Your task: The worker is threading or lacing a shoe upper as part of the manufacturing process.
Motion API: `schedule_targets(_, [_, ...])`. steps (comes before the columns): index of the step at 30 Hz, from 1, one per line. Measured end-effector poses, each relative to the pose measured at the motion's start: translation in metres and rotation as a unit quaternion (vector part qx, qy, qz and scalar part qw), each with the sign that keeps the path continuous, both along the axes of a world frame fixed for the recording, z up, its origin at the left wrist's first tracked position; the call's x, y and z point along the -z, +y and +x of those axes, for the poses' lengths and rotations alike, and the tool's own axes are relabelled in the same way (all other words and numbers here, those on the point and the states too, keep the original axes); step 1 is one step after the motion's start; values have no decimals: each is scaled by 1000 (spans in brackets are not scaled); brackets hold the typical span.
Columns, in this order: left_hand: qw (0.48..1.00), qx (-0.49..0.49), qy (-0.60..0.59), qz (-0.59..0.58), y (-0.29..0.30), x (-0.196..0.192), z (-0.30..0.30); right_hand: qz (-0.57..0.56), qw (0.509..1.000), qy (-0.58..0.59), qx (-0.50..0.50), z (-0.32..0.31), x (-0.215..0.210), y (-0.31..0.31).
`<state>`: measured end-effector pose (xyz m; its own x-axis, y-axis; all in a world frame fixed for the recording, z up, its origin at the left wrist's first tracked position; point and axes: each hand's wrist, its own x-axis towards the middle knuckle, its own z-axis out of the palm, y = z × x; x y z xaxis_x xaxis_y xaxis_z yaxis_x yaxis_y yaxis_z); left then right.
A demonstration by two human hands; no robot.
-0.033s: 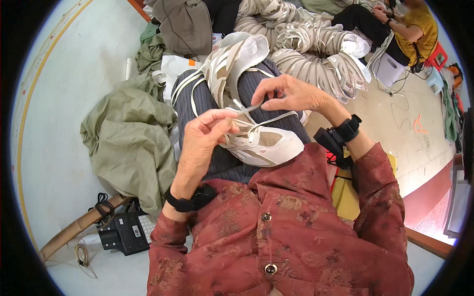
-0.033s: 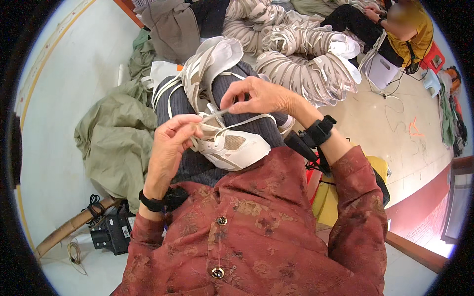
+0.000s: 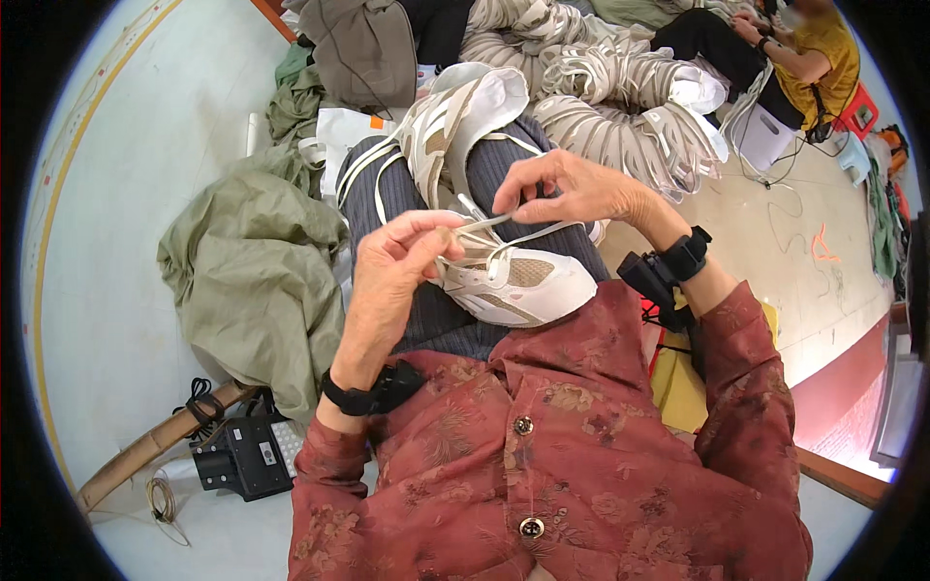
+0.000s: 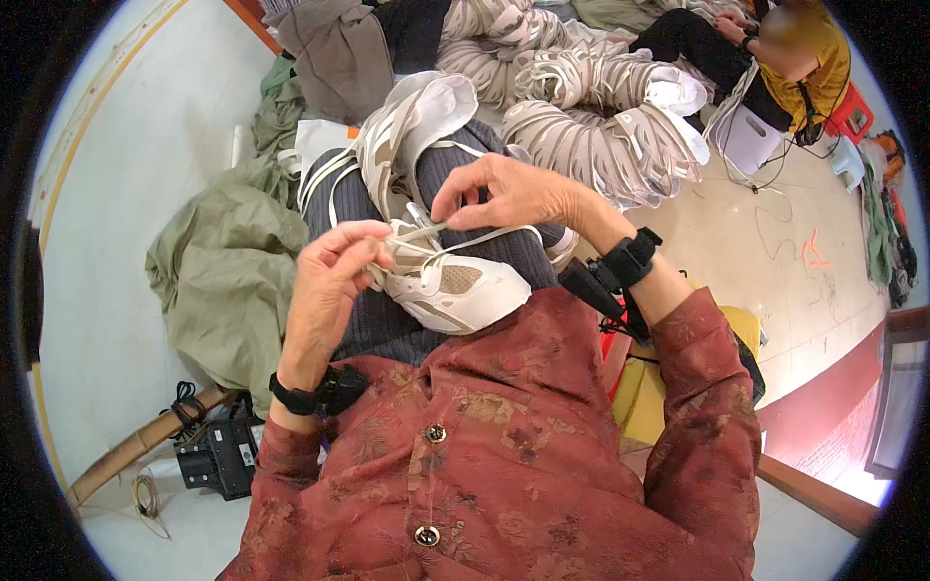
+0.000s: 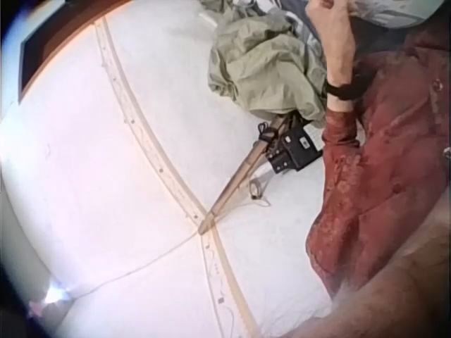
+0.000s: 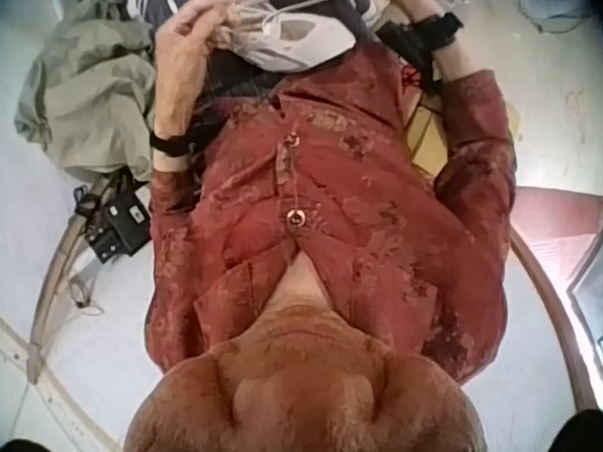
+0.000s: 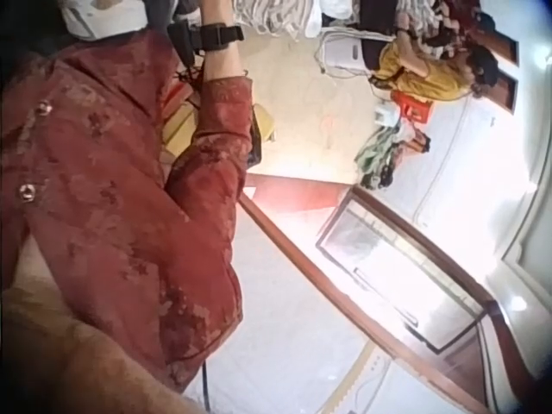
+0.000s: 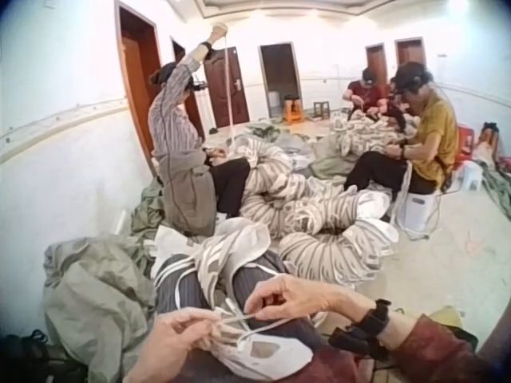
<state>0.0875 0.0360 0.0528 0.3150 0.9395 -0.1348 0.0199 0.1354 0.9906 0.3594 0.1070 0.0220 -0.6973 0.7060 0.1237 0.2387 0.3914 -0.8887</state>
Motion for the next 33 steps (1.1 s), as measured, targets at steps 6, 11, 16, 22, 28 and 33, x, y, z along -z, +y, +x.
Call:
schedule_targets(6, [994, -14, -94, 60, 18, -28, -17, -41, 995, -26, -89, -7, -5, -12])
schedule_targets(11, [988, -5, -116, 101, 22, -54, -27, -58, 996, -32, -61, -14, -13, -18])
schedule_targets(16, [981, -58, -24, 183, 18, -71, -27, -117, 991, -44, -42, -15, -14, -15])
schedule_targets(22, [904, -6, 221, 366, -9, -83, -13, -14, 999, -41, 0, -24, -10, -21])
schedule_targets(28, [845, 502, 12, 184, -68, -65, 34, 5, 999, -35, 3, -28, -11, -21])
schedule_targets(33, [846, 459, 127, 238, -63, -57, 22, 76, 994, -47, 66, -28, -16, -30])
